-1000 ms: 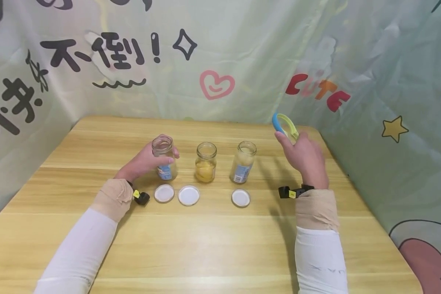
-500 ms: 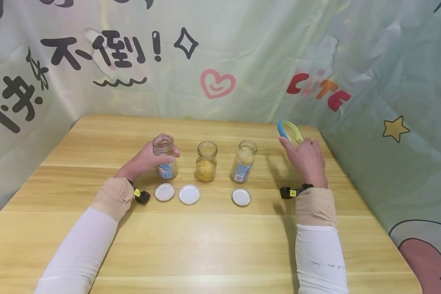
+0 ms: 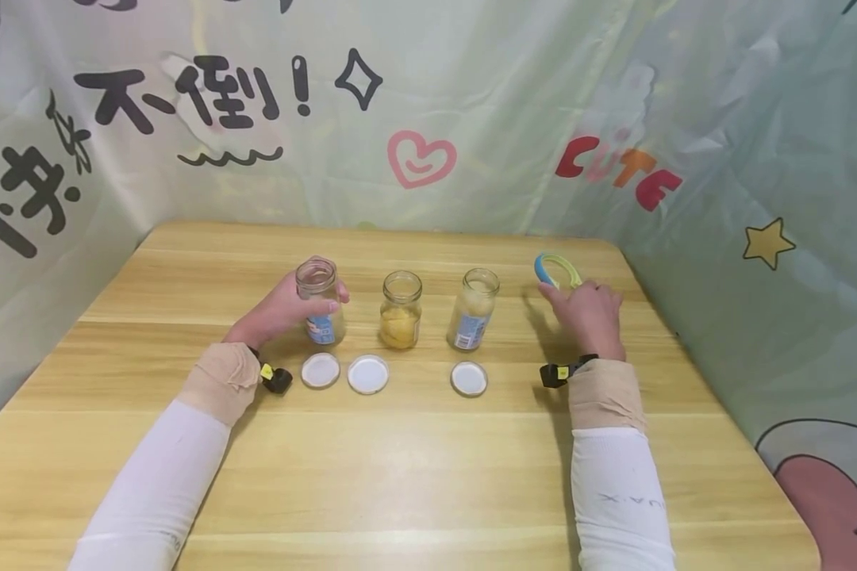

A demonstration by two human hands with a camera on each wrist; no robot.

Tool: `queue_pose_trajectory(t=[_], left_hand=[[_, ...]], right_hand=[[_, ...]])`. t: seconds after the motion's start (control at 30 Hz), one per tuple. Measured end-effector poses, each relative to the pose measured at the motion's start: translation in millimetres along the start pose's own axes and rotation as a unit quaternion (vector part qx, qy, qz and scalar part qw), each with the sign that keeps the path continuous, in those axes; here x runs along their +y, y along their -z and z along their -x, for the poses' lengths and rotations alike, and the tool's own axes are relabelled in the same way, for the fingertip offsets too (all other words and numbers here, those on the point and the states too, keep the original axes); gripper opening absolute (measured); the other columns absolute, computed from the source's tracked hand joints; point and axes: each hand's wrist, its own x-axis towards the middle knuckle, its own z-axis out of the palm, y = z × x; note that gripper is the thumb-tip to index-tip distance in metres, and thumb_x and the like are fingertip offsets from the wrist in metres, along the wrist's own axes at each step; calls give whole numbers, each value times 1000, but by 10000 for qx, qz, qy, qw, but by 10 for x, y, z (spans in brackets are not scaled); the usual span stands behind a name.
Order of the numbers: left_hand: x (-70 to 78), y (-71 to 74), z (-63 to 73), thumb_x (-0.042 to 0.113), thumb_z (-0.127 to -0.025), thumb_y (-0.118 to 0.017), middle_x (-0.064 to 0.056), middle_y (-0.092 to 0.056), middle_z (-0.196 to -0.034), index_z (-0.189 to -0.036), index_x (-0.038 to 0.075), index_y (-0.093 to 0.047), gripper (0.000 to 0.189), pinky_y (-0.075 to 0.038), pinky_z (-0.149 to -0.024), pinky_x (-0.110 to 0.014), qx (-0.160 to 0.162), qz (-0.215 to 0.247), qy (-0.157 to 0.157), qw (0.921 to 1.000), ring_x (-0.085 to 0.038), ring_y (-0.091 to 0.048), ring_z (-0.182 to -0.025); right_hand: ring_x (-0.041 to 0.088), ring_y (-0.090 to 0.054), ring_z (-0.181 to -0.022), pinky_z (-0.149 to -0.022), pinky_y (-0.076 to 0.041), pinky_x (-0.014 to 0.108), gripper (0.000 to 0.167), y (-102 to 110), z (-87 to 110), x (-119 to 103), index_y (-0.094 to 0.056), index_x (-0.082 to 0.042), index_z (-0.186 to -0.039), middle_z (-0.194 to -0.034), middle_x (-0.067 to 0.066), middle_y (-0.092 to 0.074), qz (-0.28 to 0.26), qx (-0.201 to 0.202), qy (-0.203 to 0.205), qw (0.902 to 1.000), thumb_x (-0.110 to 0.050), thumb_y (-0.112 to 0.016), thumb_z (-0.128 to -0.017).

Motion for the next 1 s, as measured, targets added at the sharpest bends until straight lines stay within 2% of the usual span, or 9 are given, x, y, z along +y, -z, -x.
queue_pose_trajectory(t=[0.17, 0.37, 0.57, 0.73, 1.0], left_hand=[[-2, -6, -14, 19, -96, -73, -5, -68, -111, -121, 14, -52, 33, -55, -97, -33, -13, -69, -33, 10000, -23, -66, -106], [-6, 1, -21, 17, -96, -73, -3, -68, -110, -121, 14, -52, 33, -55, -96, -33, -16, -24, -4, 10000, -22, -66, -105], [-5, 9, -13, 18, -94, -75, -4, -69, -109, -120, 14, -54, 34, -56, -97, -33, 45, 13, 64, 10000, -22, -67, -104], [-10, 10, -9, 19, -94, -75, -4, -69, -109, -121, 14, -54, 34, -56, -97, -34, 47, 35, 76, 10000, -22, -67, -104], [-7, 22, -9, 18, -96, -73, -2, -67, -109, -121, 13, -53, 32, -54, -96, -31, -39, -8, 5, 10000, -21, -65, -105]], right_hand=[[44, -59, -94, -82, -44, 51, 79, -52, 7, 47, -49, -5, -69, -88, 25, -59, 158, -264, -141, 9994, -77, -35, -98], [39, -59, -87, -71, -45, 43, 78, -81, -5, 67, -49, -8, -68, -85, 22, -59, 214, -538, -330, 9978, -80, -38, -96], [29, -53, -71, -61, -41, 36, 73, -107, -3, 63, -49, -8, -72, -72, 10, -48, 55, -649, -500, 9966, -77, -45, -95], [27, -51, -68, -58, -40, 35, 69, -143, 7, 67, -48, -9, -73, -70, 8, -45, 47, -637, -531, 9965, -74, -50, -95], [29, -53, -71, -59, -41, 37, 70, -171, 1, 74, -53, -6, -76, -73, 11, -48, 126, -551, -591, 9967, -74, -53, -93]])
